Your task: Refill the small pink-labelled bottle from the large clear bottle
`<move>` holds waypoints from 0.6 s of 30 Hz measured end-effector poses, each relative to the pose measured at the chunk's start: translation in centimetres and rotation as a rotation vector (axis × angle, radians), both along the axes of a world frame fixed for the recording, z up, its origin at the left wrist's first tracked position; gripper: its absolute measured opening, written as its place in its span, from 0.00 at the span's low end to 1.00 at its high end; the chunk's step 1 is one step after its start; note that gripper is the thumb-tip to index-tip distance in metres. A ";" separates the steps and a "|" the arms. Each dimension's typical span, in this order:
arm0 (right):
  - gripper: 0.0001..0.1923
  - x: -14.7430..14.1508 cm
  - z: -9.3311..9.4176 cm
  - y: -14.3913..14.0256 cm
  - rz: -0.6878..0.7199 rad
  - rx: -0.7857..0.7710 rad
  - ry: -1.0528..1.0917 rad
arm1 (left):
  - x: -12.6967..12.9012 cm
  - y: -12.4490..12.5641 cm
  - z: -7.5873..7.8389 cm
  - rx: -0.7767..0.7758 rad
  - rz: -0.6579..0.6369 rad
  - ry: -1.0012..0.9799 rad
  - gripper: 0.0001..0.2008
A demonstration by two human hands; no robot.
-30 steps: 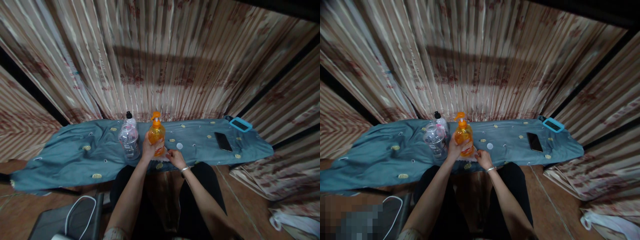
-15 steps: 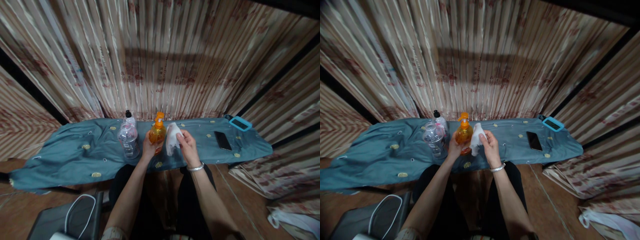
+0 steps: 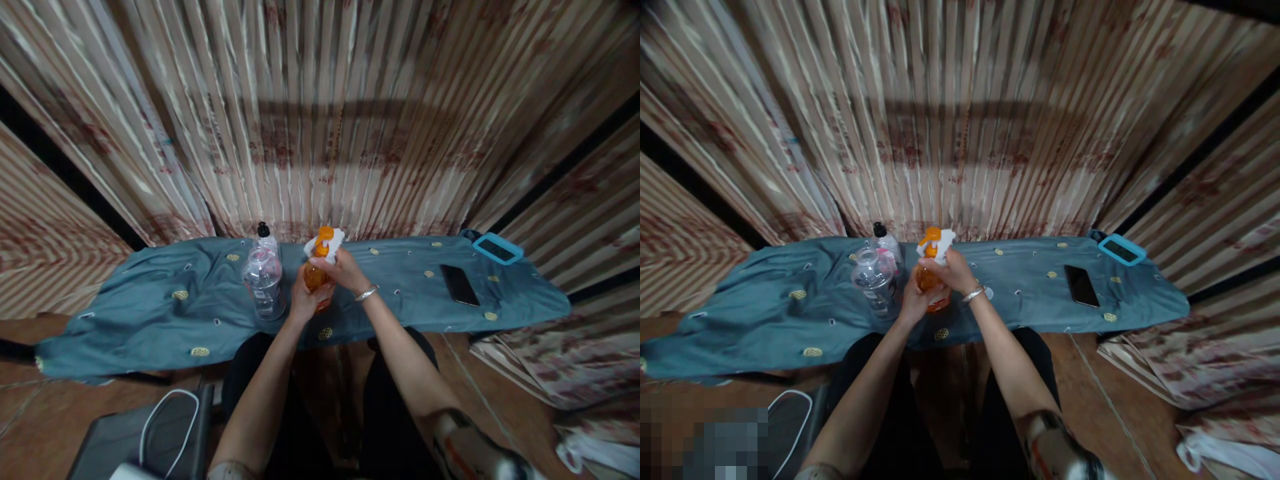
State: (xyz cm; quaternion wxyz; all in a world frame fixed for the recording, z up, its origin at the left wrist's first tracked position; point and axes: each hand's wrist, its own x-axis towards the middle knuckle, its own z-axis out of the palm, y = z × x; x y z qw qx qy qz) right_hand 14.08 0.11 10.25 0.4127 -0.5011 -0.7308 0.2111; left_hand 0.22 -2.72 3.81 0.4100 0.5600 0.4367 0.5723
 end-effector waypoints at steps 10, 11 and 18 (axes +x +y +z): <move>0.38 -4.1 -3.3 -7.8 -0.212 0.213 0.004 | 0.7 -0.6 0.3 -0.034 -0.061 -0.214 0.18; 0.41 -4.3 -3.4 -8.3 -0.208 0.234 -0.002 | 0.8 -0.6 0.2 -0.050 -0.066 -0.224 0.15; 0.31 -3.4 -0.9 -6.7 -0.171 0.283 0.028 | 0.7 -0.5 -0.7 -0.028 0.039 0.035 0.13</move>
